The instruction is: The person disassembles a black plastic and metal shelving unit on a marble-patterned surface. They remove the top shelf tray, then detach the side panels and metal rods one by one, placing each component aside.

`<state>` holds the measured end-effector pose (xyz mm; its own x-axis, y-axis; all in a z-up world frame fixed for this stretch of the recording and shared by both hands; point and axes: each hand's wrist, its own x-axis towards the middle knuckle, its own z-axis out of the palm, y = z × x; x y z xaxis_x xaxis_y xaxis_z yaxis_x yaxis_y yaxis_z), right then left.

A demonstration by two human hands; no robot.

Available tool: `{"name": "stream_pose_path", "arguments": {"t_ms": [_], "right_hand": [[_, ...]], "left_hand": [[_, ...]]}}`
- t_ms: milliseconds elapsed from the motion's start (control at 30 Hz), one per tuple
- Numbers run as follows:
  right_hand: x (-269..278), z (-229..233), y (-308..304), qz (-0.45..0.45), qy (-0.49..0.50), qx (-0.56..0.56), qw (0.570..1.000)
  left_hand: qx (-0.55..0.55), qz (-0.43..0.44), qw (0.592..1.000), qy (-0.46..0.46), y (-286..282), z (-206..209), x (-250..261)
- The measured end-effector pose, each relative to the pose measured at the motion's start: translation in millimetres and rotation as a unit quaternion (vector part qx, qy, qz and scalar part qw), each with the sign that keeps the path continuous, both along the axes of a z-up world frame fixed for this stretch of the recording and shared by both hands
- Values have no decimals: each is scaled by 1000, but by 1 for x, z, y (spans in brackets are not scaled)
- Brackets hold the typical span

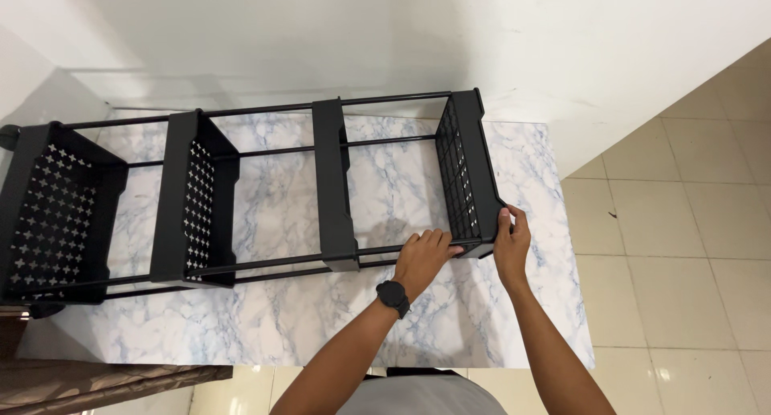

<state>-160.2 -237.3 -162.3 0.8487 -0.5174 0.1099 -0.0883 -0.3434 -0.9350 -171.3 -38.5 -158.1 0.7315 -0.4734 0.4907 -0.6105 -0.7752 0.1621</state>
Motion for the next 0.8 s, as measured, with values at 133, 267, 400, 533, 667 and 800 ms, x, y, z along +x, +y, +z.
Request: {"name": "stream_pose_path", "arguments": {"t_ms": [133,267,400,533,667,800], "right_hand": [[2,3,-2,16,4,8,1000],[3,4,-1,13,12,11,1000],[3,6,-1,9,1,26,1000],[1,6,-1,11,8,34,999],[3,5,-2,16,4,43,999],[2,1,-2,19,-2,18,1000]], "left_hand": [[46,6,999,13,-4,-11,9],[67,-32,994,78,-1,-11,16],[56,-55,982,171,2,0,19],[27,-82,958,273,5,10,31],[12,-108,945,307,7,12,37],[48,-48,993,93,1,8,13]]}}
